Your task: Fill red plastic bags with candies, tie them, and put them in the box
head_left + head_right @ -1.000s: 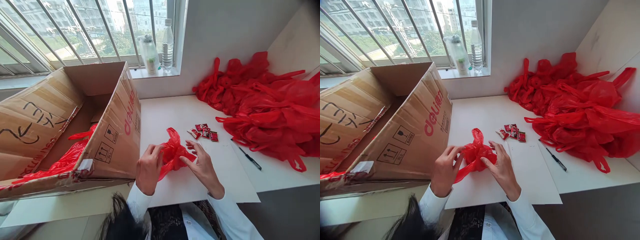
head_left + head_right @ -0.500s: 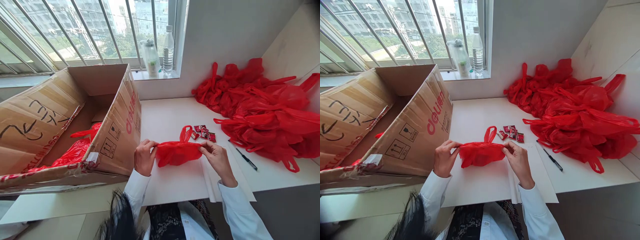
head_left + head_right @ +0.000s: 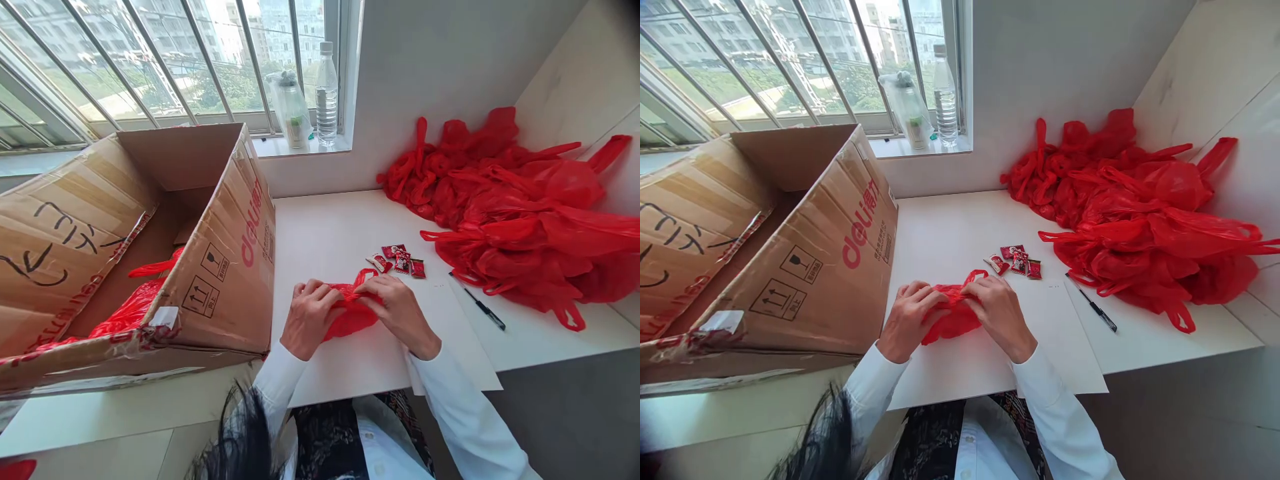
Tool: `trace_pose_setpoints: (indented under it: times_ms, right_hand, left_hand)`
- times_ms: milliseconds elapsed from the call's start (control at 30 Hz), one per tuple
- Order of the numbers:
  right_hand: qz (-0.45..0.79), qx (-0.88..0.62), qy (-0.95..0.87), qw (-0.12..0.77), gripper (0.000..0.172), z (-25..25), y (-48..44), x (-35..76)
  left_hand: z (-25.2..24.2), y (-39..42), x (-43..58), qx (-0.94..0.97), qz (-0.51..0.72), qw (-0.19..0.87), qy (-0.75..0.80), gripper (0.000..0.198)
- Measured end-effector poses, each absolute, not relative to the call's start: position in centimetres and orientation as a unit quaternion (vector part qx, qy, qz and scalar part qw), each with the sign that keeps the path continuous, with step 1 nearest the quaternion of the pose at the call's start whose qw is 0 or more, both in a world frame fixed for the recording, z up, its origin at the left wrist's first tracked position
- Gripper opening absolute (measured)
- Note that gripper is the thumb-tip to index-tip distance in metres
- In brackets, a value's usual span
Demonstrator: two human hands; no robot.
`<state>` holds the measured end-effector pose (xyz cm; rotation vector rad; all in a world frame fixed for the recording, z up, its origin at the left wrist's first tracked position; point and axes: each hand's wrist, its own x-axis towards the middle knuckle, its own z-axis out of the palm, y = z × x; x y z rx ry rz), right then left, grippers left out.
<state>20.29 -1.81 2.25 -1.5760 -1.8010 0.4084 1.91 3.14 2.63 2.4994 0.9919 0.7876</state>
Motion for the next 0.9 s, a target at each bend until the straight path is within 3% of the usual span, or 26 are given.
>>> trace_pose_setpoints:
  times_ms: [167, 367, 433, 500, 600, 667, 767, 833, 900]
  right_hand:
    - [0.345, -0.59, -0.423, 0.595, 0.013, 0.5, -2.9, 22.4]
    - [0.431, -0.55, -0.321, 0.64, 0.022, -0.8, -3.8, 23.2]
    - [0.441, -0.541, -0.317, 0.642, 0.023, -0.5, -4.0, 23.1]
    - [0.451, -0.537, -0.344, 0.624, 0.027, 0.0, -4.1, 23.0]
    - [0.418, -0.566, -0.416, 0.577, 0.037, 1.4, -4.4, 22.6]
    - [0.306, -0.584, -0.447, 0.605, 0.039, 3.0, -4.9, 22.2]
    - [0.103, -0.526, -0.527, 0.659, 0.027, 6.4, -6.0, 21.2]
    - [0.058, -0.46, -0.673, 0.576, 0.024, 8.5, -6.2, 20.3]
    - [0.06, -0.406, -0.817, 0.406, 0.027, 9.5, -5.6, 19.4]
  left_hand:
    - [2.5, 3.6, -0.6, 0.797, 0.363, 0.289, 0.387, 0.012]
    - [2.9, 3.0, -1.2, 0.723, 0.415, 0.426, 0.35, 0.017]
    - [3.6, 2.6, -1.2, 0.739, 0.398, 0.43, 0.334, 0.023]
    - [4.4, 2.1, -1.4, 0.796, 0.357, 0.364, 0.327, 0.026]
    - [5.4, 1.3, -1.9, 0.872, 0.314, 0.224, 0.303, 0.006]
    - [5.7, 0.8, -2.4, 0.886, 0.308, 0.209, 0.276, 0.008]
    - [6.2, 0.3, -3.0, 0.897, 0.287, 0.229, 0.245, 0.021]
    - [6.5, 0.1, -3.3, 0.904, 0.278, 0.228, 0.23, 0.03]
    - [6.7, -0.1, -3.5, 0.91, 0.27, 0.225, 0.221, 0.036]
